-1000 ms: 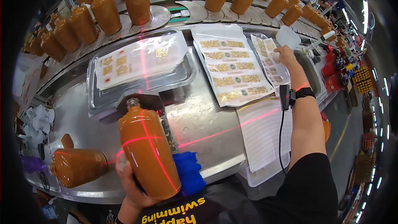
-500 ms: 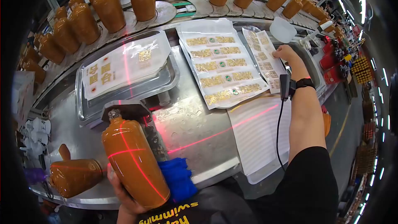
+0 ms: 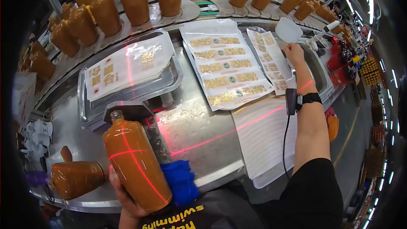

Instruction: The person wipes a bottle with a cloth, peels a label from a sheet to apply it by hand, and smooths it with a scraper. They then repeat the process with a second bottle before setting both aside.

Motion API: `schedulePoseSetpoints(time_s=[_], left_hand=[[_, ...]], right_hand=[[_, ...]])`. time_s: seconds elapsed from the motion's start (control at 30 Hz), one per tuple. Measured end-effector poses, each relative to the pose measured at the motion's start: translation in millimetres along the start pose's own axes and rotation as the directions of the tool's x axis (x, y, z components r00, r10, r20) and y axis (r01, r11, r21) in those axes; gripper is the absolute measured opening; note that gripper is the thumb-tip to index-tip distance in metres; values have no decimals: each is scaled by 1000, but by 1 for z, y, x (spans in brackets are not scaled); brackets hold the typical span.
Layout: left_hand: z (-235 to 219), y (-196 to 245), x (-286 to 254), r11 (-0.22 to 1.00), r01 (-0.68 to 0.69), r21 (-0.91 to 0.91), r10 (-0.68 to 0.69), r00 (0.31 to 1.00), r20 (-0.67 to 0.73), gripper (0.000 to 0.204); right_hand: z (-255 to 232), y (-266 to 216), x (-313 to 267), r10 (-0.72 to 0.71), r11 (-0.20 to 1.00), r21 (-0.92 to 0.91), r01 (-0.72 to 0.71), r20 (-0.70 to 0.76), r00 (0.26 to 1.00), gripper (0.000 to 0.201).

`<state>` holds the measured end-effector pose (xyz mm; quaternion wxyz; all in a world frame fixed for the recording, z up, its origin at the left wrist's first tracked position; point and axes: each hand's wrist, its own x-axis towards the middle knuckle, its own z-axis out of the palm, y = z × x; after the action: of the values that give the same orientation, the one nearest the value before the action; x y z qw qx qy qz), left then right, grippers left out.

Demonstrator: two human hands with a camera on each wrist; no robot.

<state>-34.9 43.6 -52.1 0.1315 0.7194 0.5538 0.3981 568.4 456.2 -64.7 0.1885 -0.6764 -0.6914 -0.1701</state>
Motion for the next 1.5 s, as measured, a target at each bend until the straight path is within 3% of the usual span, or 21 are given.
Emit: schedulePoseSetpoints(time_s=[0.03,0.1,0.2,0.23,0.27,0.3,0.4,0.47,0.53,0.6,0.73,0.8,0.87,0.93,1.0,1.07,1.2,1.3,1.4,1.43,1.5], left_hand=[[1,3,2,999,-18,31,18,1000,-24,83],[5,11,10,994,-52,94,58,996,-66,85],[5,2,2,999,46,18,-46,999,-1,89],[6,-4,-1,997,80,-3,-80,997,14,90],[5,-8,-5,993,117,-22,-117,993,27,91],[3,-6,-4,996,93,-15,-93,995,23,92],[-3,10,19,993,-101,64,102,995,-14,94],[-4,5,19,995,-101,20,101,995,1,104],[-9,12,20,999,-32,25,32,999,25,110],[-7,9,19,998,-48,37,48,999,1,114],[-12,8,20,994,-93,61,94,995,-14,115],[-13,12,23,994,-90,66,92,995,-25,116],[-17,15,23,996,-68,65,70,997,-28,117],[-21,17,23,994,-67,82,68,998,-15,118],[-24,18,24,989,-81,120,80,997,9,119],[-21,15,20,995,-52,80,52,999,5,120],[-14,6,16,1000,-17,-14,18,998,58,120],[-24,8,16,999,-8,-43,16,980,198,116],[-29,1,28,829,235,-508,-120,961,250,109],[-34,9,43,886,271,-377,-206,957,205,100],[-29,18,70,827,340,-447,-309,940,145,96]], right_hand=[[-12,-21,14,-59,998,40,57,40,997,33],[-43,-80,35,-142,935,344,90,128,982,31],[-40,-139,51,-51,789,552,-268,494,868,31],[-22,-141,58,-168,926,376,-40,505,847,29],[7,-142,62,-275,961,180,210,536,798,27],[54,-130,62,-332,933,47,357,493,804,25],[60,-142,48,-245,951,-136,277,211,946,23],[45,-141,54,-320,915,-161,371,275,907,20],[-13,-173,50,-376,926,68,372,258,890,15],[-55,-201,37,-495,852,265,453,122,860,11],[-167,-297,-20,-697,608,611,507,105,709,12],[-214,-330,-40,-826,469,665,581,98,555,12],[-257,-362,-62,-891,341,759,554,73,448,11],[-279,-388,-74,-941,250,805,538,72,330,12],[-278,-411,-91,-961,158,809,567,-7,277,11],[-260,-425,-101,-969,142,802,580,-7,247,13],[-256,-436,-110,-945,266,716,646,61,321,13],[-257,-436,-114,-943,285,691,664,77,325,15],[-257,-438,-112,-948,283,673,684,88,306,15],[-256,-439,-112,-949,279,667,690,81,305,15],[-256,-440,-113,-949,272,672,688,70,306,14]])
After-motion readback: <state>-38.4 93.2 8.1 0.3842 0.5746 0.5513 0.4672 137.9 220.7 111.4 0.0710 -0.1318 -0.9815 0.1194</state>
